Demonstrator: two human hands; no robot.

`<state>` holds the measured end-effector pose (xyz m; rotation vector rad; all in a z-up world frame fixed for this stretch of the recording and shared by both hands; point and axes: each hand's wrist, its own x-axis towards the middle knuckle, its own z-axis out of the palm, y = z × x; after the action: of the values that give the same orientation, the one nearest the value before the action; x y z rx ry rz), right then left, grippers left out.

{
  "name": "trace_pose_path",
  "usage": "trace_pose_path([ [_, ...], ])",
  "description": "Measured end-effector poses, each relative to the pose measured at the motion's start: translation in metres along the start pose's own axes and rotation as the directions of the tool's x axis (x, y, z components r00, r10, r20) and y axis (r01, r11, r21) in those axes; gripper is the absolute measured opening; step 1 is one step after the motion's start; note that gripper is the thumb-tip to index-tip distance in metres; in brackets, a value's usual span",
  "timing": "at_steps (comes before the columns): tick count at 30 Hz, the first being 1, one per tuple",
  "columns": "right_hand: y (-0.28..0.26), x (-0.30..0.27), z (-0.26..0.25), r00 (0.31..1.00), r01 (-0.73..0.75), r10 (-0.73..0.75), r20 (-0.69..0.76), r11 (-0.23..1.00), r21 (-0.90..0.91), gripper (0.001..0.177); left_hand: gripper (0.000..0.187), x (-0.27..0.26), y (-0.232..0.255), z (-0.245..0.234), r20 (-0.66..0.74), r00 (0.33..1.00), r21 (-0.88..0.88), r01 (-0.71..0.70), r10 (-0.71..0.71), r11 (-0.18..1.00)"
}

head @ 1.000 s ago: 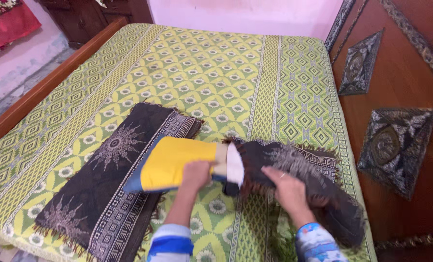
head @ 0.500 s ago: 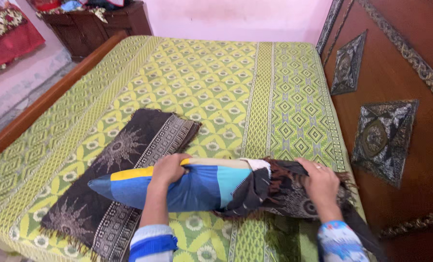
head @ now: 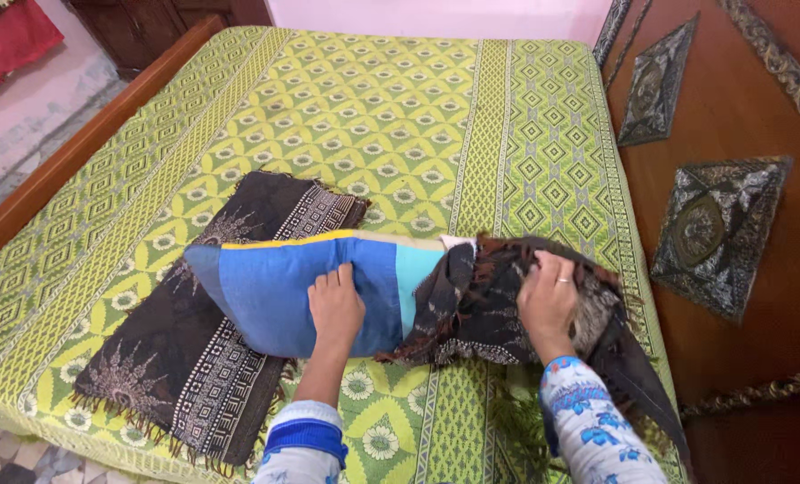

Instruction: The person puts a decorative cover onto a pillow by hand, zips the cover closed, and places the pillow on a bed.

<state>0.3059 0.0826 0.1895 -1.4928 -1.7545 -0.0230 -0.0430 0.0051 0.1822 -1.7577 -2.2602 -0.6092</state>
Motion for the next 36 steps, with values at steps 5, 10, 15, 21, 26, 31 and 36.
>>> trace_pose_path([
  [5,-0.003,-0.024,0.028,0.941,0.245,-0.216,0.261,0.966,-0.082,0.063,0.075,-0.005,-0.006,0.044,0.083,0.99,0.059,-0.121,0.116,0.991],
  [10,-0.004,-0.068,0.066,0.809,0.254,-0.144,0.57,0.96,-0.119,0.087,0.087,-0.035,-0.011,0.082,0.379,0.923,-0.027,-0.067,0.072,0.997],
  [15,-0.013,-0.078,0.09,0.716,0.309,-0.185,0.674,0.949,-0.068,0.098,0.093,-0.043,-0.023,0.11,0.571,0.817,0.145,-0.191,0.076,0.971],
  [21,-0.009,-0.073,0.14,0.674,0.455,-0.181,0.717,0.866,-0.209,0.084,0.089,-0.048,-0.036,0.142,0.605,0.793,0.219,-0.251,0.07,0.943],
  [26,0.014,-0.083,0.177,0.68,0.411,-0.127,0.723,0.881,-0.232,0.066,0.083,-0.046,-0.039,0.161,0.677,0.735,0.29,-0.312,0.036,0.905],
  [31,0.026,-0.076,0.179,0.654,0.358,-0.133,0.744,0.921,-0.15,0.066,0.071,-0.037,-0.036,0.169,0.642,0.762,0.279,-0.338,0.087,0.899],
  [36,0.016,-0.059,0.154,0.708,0.3,-0.155,0.689,0.949,-0.094,0.081,0.046,-0.022,-0.03,0.148,0.416,0.905,0.187,-0.18,0.088,0.966],
])
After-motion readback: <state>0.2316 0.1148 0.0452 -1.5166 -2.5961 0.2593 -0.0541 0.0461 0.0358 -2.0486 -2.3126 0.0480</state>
